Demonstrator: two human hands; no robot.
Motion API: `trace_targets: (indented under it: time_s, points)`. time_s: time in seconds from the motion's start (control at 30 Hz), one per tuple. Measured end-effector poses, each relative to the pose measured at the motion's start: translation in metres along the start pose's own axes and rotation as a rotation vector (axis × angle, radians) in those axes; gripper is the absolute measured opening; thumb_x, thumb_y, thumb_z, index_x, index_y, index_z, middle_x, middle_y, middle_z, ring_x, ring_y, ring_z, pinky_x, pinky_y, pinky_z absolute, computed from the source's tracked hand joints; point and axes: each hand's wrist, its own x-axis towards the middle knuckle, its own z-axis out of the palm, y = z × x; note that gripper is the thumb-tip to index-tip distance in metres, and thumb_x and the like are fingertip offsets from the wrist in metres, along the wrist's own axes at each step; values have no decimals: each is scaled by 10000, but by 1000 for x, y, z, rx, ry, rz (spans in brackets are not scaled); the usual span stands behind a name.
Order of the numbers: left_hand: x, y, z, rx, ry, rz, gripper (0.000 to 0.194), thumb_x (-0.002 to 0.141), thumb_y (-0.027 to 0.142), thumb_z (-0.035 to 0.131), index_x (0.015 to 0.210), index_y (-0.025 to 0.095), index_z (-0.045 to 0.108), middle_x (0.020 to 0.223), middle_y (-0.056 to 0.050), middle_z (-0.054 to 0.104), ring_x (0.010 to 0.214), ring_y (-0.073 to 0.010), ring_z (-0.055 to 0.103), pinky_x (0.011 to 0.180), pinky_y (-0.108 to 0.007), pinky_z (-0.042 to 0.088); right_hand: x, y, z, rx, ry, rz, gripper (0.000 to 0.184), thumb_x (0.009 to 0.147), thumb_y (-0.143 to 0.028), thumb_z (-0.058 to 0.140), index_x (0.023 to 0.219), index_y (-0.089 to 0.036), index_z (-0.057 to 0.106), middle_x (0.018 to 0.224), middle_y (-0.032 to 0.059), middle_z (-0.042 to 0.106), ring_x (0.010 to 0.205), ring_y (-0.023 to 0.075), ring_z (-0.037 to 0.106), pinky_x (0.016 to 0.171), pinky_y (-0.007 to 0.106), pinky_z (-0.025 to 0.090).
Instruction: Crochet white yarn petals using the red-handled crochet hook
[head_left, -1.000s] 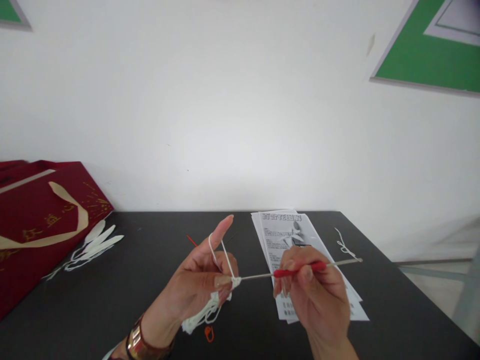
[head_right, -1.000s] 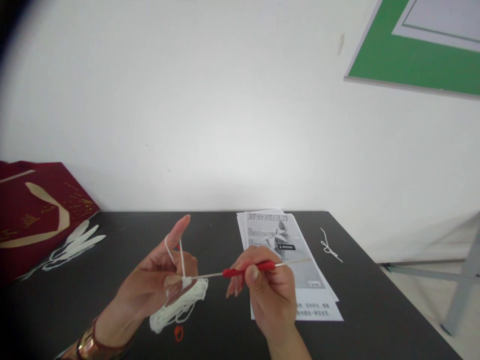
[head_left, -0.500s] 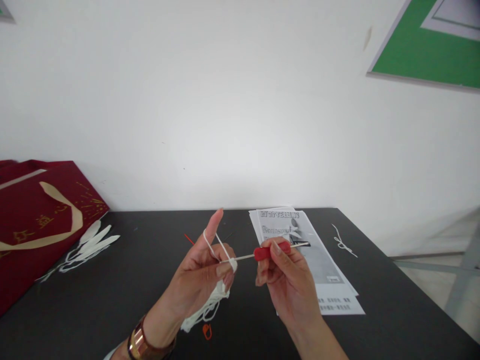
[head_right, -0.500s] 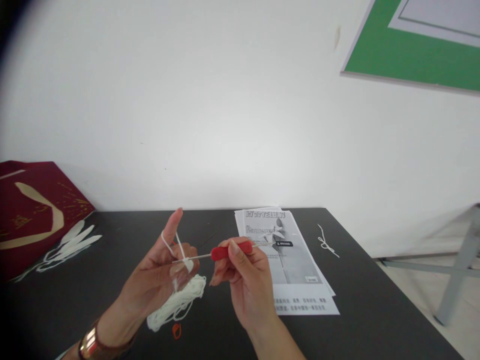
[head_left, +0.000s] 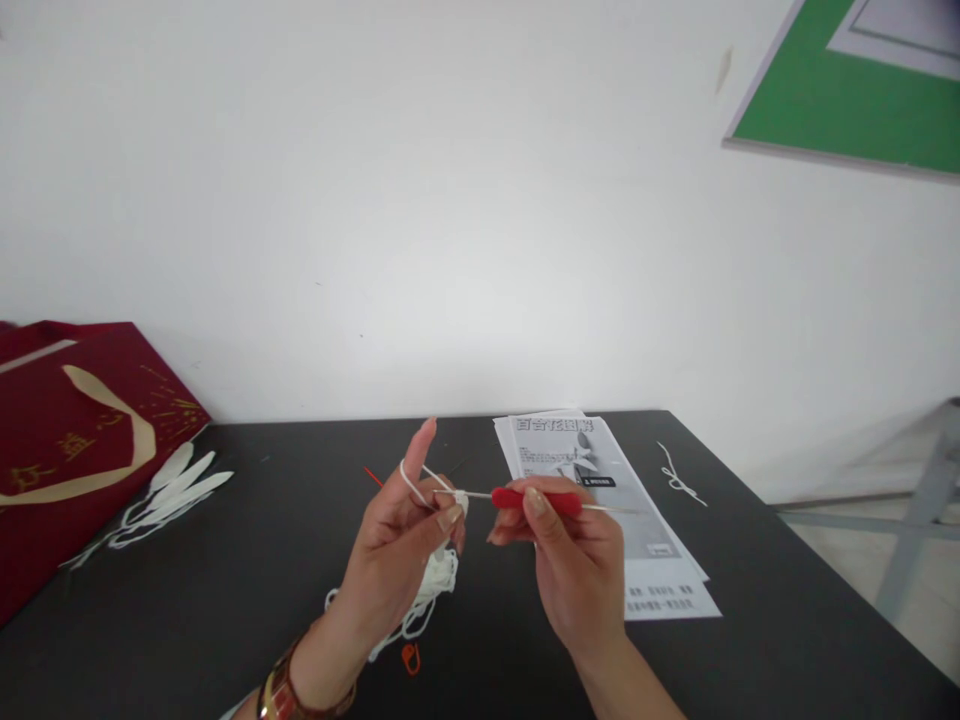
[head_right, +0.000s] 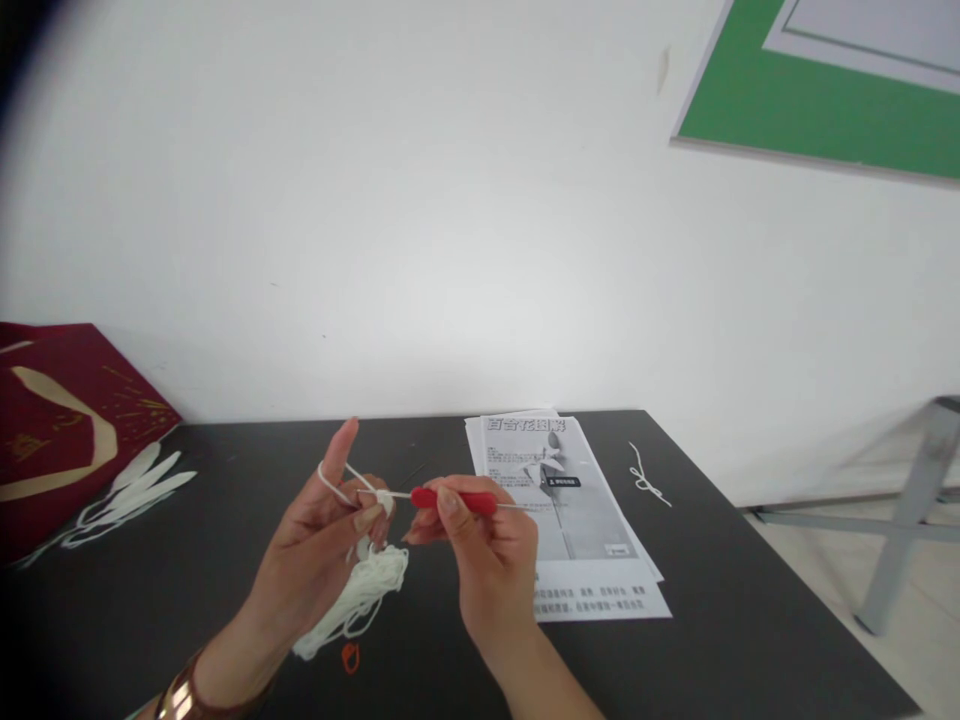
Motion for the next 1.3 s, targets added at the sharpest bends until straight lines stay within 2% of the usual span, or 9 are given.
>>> trace_targets:
  time_s: [0.17,0.23,0.3,0.5,0.63,0.73,0.83,1.03,1.3]
  points:
    - [2,5,7,-117,83,-145,810,822,69,627,1511,335,294,630,48,563,580,-96,507,608,-230,415,-10,2,-5,-643,-185,-646,401,837,-16,596,1168,-229,668,919,68,768,787,181,731,678,274,601]
    - [4,7,7,-176,60,-183,867,802,63,623,1530,326,232,624,46,565,569,-98,497,599,-233,410,-13,2,-7,-725,-234,-775,496,819,-5,602,1261,-230,621,987,89,767,827,198,731,681,285,602]
    - [4,8,6,-203,23,-190,897,794,62,617,1539,325,192,610,44,566,560,-103,484,586,-234,393,-14,2,-7,-665,-236,-709,503,822,-17,608,1262,-260,623,994,82,766,833,207,731,681,298,601]
    - [1,8,2,-184,-66,-169,879,794,89,638,1526,354,231,611,35,568,574,-119,492,566,-246,348,-5,2,0,-43,-5,-92,130,904,-196,619,927,-229,743,725,23,729,599,154,686,562,269,577]
    - [0,8,0,-202,-115,-145,832,801,118,657,1504,375,293,653,29,577,592,-117,507,563,-245,350,2,3,7,250,49,174,117,851,-297,707,834,-183,730,638,11,716,484,113,648,469,204,550]
    - [0,7,-1,-201,-116,-125,817,815,108,648,1495,397,302,678,33,571,613,-115,525,571,-239,371,-1,4,9,237,61,144,103,856,-288,704,855,-190,737,664,19,734,503,117,665,480,203,555]
    - [0,6,-2,-172,-124,-74,774,834,94,627,1478,411,338,709,30,584,624,-112,536,579,-234,401,-8,3,5,54,33,-62,105,892,-215,652,934,-226,748,739,28,750,591,148,701,554,258,582]
    - [-3,8,-1,-116,-84,-38,770,850,94,615,1490,399,315,698,29,598,616,-111,525,573,-220,413,-20,1,-6,-346,-160,-428,420,841,-17,612,1141,-295,706,954,71,766,809,226,721,666,357,589]
    - [0,11,2,-226,-107,-84,827,808,111,639,1503,387,287,623,47,540,572,-108,485,588,-236,390,-18,11,13,86,67,-111,152,903,-203,629,954,-254,762,761,36,766,606,173,718,551,289,620]
